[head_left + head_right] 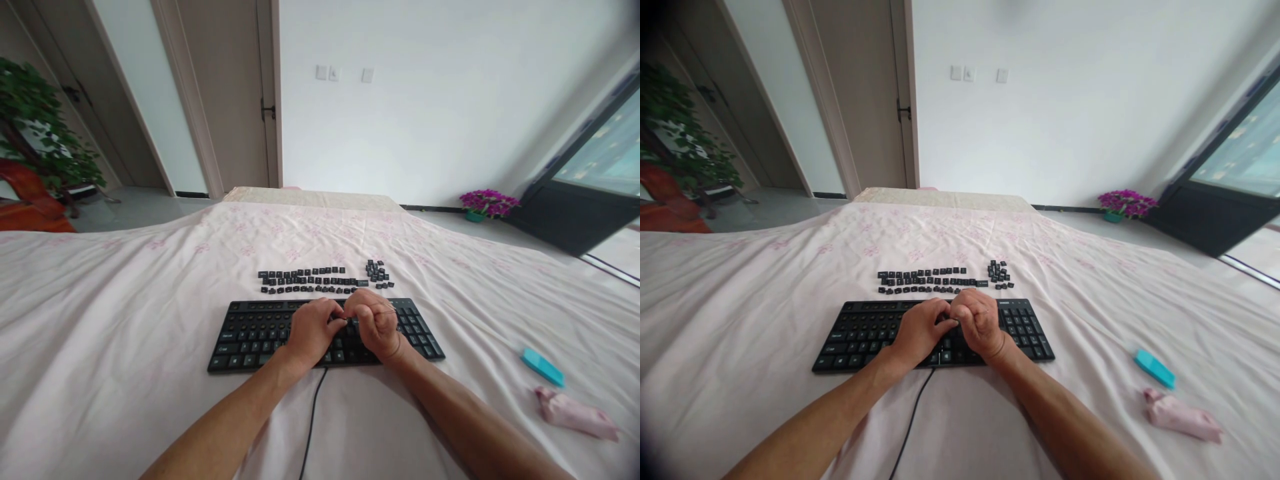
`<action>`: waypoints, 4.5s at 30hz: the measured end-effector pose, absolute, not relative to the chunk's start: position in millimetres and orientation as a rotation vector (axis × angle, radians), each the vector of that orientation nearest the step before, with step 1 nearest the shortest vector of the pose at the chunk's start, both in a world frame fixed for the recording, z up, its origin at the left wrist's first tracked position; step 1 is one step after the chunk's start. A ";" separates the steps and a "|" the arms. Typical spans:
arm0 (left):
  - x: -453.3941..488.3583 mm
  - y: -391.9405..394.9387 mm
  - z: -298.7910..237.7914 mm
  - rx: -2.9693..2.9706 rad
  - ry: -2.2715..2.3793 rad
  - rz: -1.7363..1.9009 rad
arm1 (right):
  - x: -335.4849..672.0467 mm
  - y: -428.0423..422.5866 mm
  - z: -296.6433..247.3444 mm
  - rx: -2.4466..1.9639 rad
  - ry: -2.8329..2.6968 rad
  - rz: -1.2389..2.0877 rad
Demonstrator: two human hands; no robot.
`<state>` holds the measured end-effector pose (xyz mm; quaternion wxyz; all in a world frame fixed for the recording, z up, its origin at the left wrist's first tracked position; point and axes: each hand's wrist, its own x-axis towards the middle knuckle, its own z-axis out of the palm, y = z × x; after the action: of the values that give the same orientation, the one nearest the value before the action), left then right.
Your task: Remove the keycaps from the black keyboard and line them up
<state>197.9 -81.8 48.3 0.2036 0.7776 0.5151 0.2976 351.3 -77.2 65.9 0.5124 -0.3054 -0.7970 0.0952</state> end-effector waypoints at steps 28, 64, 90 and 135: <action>192.6 -72.7 39.1 1.589 1.313 1.217 | 358.4 -62.6 94.4 -1.509 -2.386 0.167; 194.0 -73.5 38.6 1.802 1.307 1.145 | 398.2 54.0 81.4 -1.960 -2.204 0.055; 195.4 -86.0 45.1 2.179 1.333 0.927 | 399.9 -77.2 96.7 -1.214 -1.988 0.981; 217.9 -89.1 48.7 2.486 1.456 0.618 | 371.6 -83.4 48.0 -0.819 -2.125 0.234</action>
<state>217.9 -89.1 48.7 0.0972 0.8397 0.4918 0.2087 371.6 -83.4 48.0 0.4135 -0.3256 -0.8452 0.0930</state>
